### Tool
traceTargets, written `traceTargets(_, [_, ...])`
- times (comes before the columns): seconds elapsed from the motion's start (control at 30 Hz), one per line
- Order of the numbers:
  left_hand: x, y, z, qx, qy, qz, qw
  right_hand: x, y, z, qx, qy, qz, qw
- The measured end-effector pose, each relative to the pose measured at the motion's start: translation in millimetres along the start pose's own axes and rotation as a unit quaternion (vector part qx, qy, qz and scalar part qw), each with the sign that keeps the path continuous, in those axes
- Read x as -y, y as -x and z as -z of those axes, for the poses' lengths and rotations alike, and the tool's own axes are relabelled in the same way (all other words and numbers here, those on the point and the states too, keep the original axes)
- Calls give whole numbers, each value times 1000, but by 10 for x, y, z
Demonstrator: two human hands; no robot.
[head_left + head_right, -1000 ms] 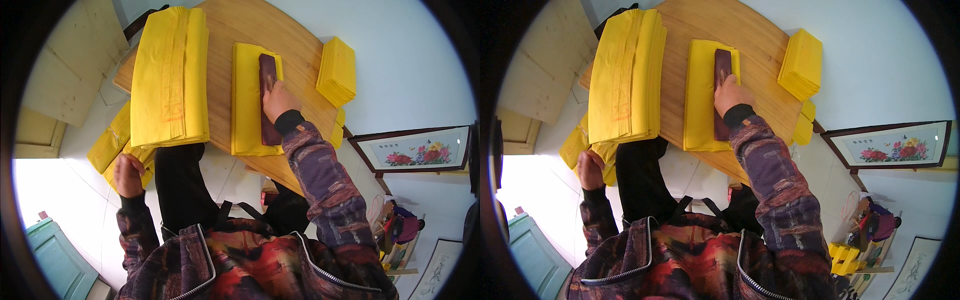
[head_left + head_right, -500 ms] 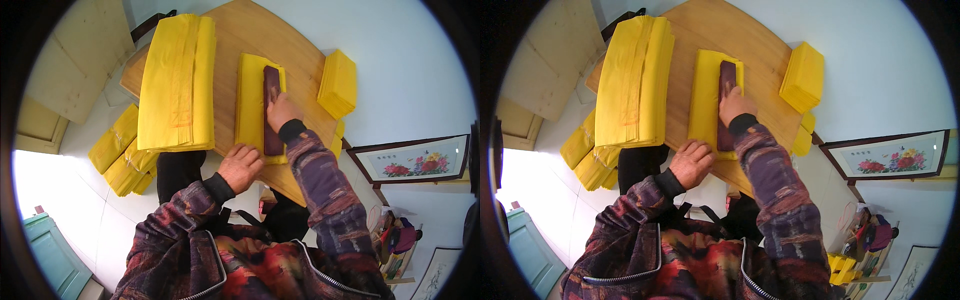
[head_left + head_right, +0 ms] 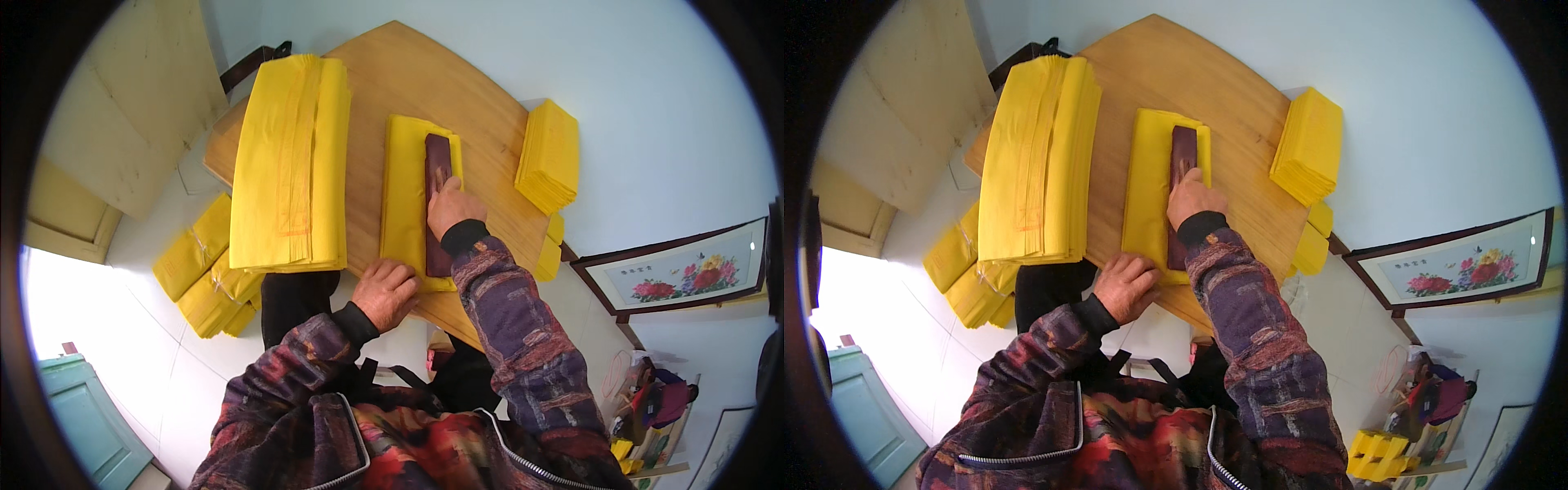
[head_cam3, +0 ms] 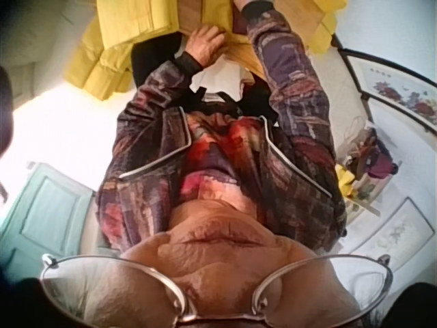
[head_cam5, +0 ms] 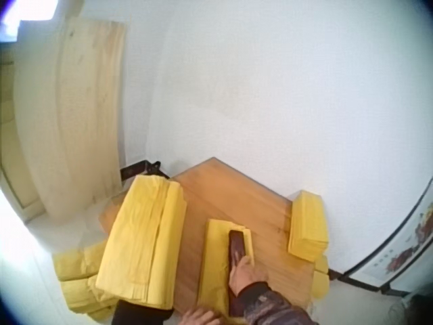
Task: The person folds stacks of yellow papers on a wooden table, uses a wooden block to press the folds, and ties the bundles with string. The finished bundles are placed on the floor.
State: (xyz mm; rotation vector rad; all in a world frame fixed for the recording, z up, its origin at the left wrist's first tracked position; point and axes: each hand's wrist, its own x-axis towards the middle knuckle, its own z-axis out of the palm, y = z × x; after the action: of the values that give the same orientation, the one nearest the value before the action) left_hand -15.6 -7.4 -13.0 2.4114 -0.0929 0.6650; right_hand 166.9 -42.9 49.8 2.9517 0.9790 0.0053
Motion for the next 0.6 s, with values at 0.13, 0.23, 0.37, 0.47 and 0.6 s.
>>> traceTargets(0.13, [9, 5, -19, -16, -15, -18, 1000, -19, 35, 71, 6, -44, -33, 998])
traceTargets(0.23, [-30, -12, -1, -17, -21, -10, 1000, -21, 43, 49, 23, -78, -48, 996])
traceTargets(0.37, [-132, -72, 54, -34, -40, 2, 999, -245, -78, -49, -19, -166, -53, 984])
traceTargets(0.47, [-203, -118, 98, 16, -49, 38, 998, -633, -56, -170, -228, -367, -23, 902])
traceTargets(0.6, [-208, -224, 99, -57, 43, 64, 995, -1661, 412, -256, -71, -782, -150, 601])
